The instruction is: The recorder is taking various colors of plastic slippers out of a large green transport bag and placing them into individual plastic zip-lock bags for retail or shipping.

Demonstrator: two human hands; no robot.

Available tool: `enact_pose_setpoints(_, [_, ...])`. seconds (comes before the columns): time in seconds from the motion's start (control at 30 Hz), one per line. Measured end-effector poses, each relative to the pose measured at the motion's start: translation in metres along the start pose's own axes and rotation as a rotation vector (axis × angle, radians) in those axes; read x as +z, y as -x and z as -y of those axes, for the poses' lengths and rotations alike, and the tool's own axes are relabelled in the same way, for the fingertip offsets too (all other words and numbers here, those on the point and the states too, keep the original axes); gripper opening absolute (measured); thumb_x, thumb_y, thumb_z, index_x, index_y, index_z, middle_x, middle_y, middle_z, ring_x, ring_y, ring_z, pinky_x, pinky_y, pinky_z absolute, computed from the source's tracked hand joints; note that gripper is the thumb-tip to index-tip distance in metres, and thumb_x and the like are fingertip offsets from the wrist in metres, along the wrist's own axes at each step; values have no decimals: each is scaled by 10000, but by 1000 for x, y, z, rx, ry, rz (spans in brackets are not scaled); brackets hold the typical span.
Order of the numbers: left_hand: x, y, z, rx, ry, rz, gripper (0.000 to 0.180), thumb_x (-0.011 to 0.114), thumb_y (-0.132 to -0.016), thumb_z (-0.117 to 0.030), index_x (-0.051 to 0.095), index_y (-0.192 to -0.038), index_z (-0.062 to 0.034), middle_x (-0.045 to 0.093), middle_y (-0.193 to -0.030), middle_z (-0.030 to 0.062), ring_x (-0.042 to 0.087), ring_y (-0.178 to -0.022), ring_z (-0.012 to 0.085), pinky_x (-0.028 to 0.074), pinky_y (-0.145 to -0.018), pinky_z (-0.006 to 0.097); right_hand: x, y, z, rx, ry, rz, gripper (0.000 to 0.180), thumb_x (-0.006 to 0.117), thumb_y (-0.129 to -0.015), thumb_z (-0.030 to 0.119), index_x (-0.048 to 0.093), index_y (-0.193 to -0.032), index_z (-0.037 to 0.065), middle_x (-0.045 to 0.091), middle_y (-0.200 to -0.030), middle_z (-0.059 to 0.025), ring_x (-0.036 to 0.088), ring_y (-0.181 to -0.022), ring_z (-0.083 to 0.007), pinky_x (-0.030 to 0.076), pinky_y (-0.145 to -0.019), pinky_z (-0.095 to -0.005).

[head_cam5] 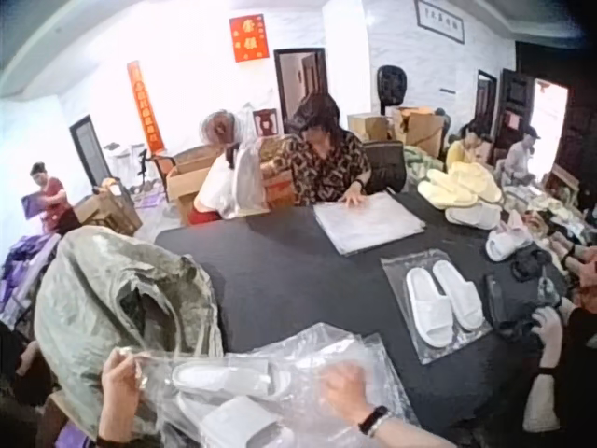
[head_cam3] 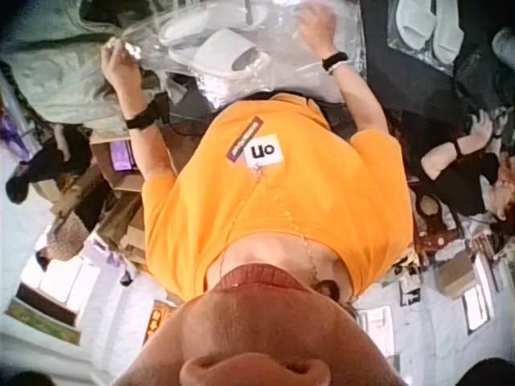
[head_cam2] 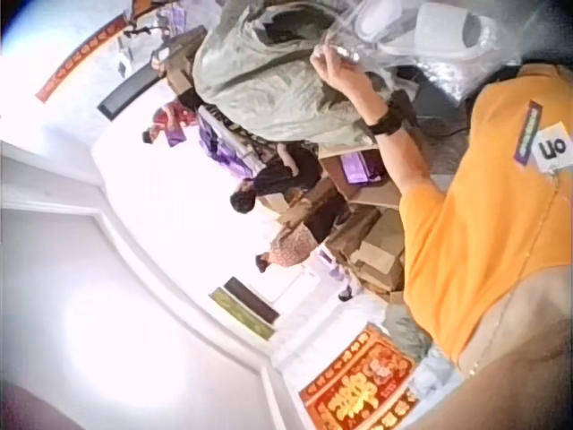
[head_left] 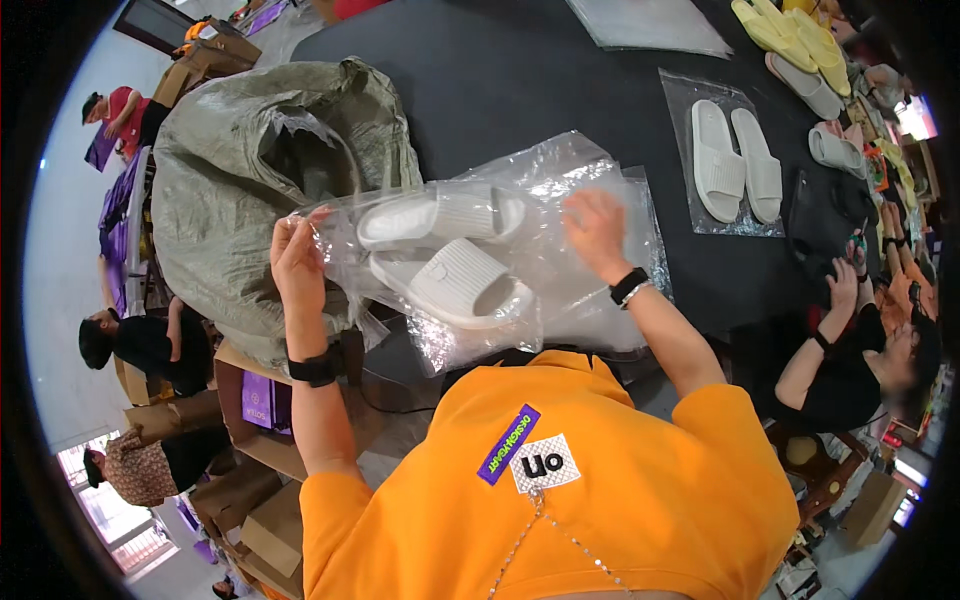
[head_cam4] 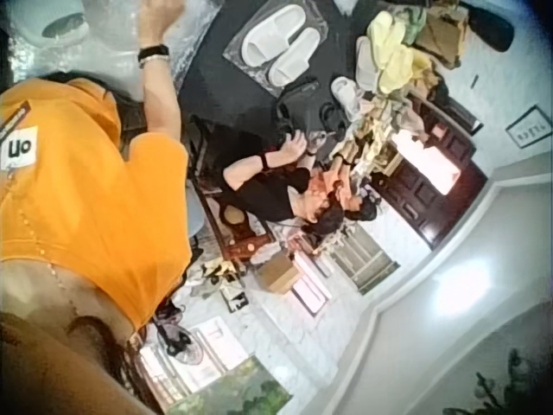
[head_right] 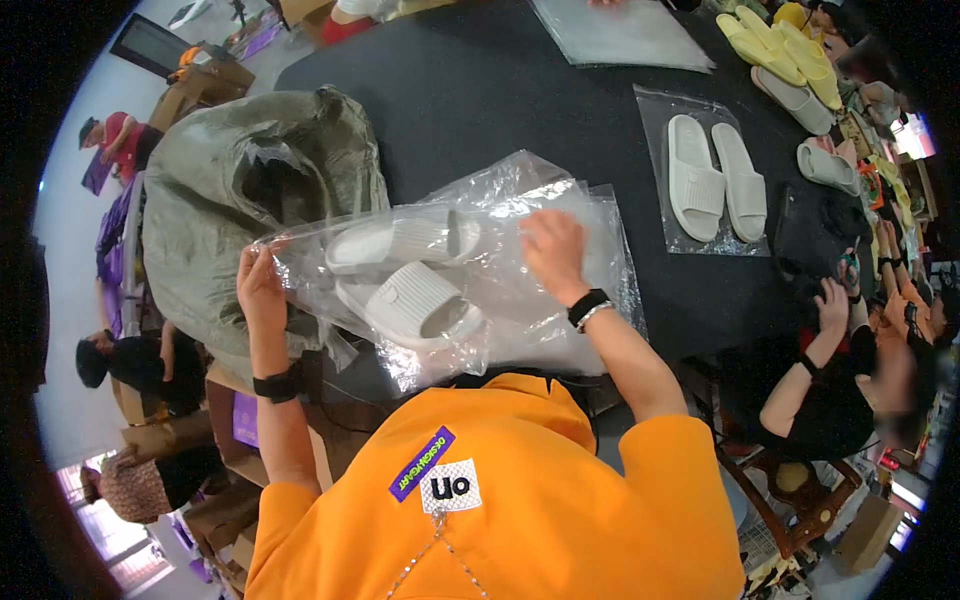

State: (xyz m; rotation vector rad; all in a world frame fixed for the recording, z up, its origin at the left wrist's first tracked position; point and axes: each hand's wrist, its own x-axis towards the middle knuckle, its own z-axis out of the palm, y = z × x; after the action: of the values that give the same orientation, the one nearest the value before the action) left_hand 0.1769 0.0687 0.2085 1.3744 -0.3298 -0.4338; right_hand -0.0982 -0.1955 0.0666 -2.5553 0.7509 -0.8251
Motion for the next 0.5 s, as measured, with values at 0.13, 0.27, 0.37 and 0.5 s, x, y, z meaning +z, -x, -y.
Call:
enact_pose_setpoints(0.13, [10, -12, 4, -32, 47, 57, 69, 533, -866, -97, 488, -815, -91, 631, -988, 175, 347, -455, 34, 343, -482, 180, -17, 3, -27, 282, 65, 4, 271, 654, -731, 167, 593, -990, 115, 504, -1121, -81, 485, -1042, -267, 391, -860, -383])
enact_pose_setpoints(0.27, [8, -5, -7, 35, -3, 153, 52, 507, -887, -114, 493, -852, -77, 618, -1024, 154, 496, -620, 47, 361, -507, 168, 0, 20, -47, 424, -312, 241, 297, 629, -748, 141, 578, -1034, 80, 521, -1128, -111, 499, -1051, -267, 425, -845, -335])
enact_pose_setpoints(0.37, [13, -3, -12, 39, 2, 157, 50, 509, -884, -109, 493, -853, -73, 614, -1034, 171, 476, -608, 49, 366, -514, 173, 5, 21, -49, 512, -427, 321, 314, 602, -747, 98, 569, -1056, 53, 558, -1110, -134, 532, -1037, -259, 428, -855, -325])
enact_pose_setpoints(0.5, [36, 2, -12, 139, -14, 162, 51, 512, -874, -109, 491, -840, -77, 617, -1022, 203, 375, -470, 42, 350, -510, 176, 9, 38, -64, 568, -610, 301, 379, 571, -745, 60, 553, -1123, 48, 588, -1116, -137, 571, -1006, -239, 428, -860, -313])
